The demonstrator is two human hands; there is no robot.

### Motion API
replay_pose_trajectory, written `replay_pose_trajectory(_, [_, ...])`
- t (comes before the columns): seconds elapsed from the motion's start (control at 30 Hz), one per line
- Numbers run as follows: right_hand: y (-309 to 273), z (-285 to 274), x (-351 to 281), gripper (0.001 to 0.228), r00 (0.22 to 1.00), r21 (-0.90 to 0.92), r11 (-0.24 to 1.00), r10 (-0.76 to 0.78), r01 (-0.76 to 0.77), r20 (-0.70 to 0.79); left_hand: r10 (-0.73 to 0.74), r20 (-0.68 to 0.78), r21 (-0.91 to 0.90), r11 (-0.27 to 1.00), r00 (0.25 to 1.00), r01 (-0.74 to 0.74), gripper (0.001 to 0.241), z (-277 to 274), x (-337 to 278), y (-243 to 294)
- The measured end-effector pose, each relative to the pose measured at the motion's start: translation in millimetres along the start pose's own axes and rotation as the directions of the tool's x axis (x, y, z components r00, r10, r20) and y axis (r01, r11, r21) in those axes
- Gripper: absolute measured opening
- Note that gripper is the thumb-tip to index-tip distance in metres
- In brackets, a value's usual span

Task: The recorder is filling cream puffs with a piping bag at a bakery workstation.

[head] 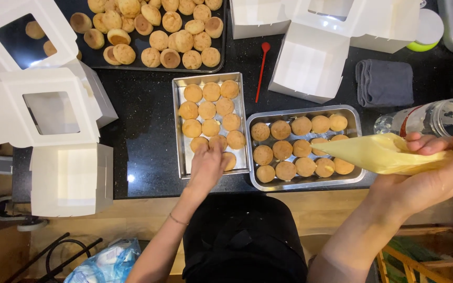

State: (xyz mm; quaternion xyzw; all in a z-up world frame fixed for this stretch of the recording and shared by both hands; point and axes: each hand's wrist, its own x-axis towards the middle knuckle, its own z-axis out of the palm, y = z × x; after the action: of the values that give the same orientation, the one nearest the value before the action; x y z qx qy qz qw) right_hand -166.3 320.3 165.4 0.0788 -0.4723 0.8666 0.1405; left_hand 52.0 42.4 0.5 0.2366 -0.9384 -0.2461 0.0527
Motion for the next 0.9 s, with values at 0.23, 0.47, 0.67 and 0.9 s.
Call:
replay_pose_trajectory(0.23, [2.6,-5.7,-3.6,0.025,0.997,-0.051,0.998,-0.023,0.026,0.069,0.064,-0.051,0.137,0.989,0.997,-0.056,0.074,11.3,4.5,17.6])
replay_pose_trajectory(0.47, [-0.8,1.9,-3.9,0.025,0.999,-0.027,1.0,0.007,-0.006,0.031,-0.208,-0.154,-0.273,0.948,0.966,0.161,0.047,-32.2,-9.4,36.6])
replay_pose_trajectory(0.67, [3.8,0.8,-6.1,0.026,0.997,-0.007,0.999,0.041,-0.041,0.062,-0.214,-0.214,0.161,0.955,0.953,0.251,0.032,-15.5,-34.8,-20.7])
replay_pose_trajectory(0.9, [8.8,7.4,-9.8,0.027,0.994,-0.018,0.998,0.066,-0.065,0.093,-0.253,-0.165,-0.074,0.967,0.953,0.244,0.031,2.3,-35.3,-11.1])
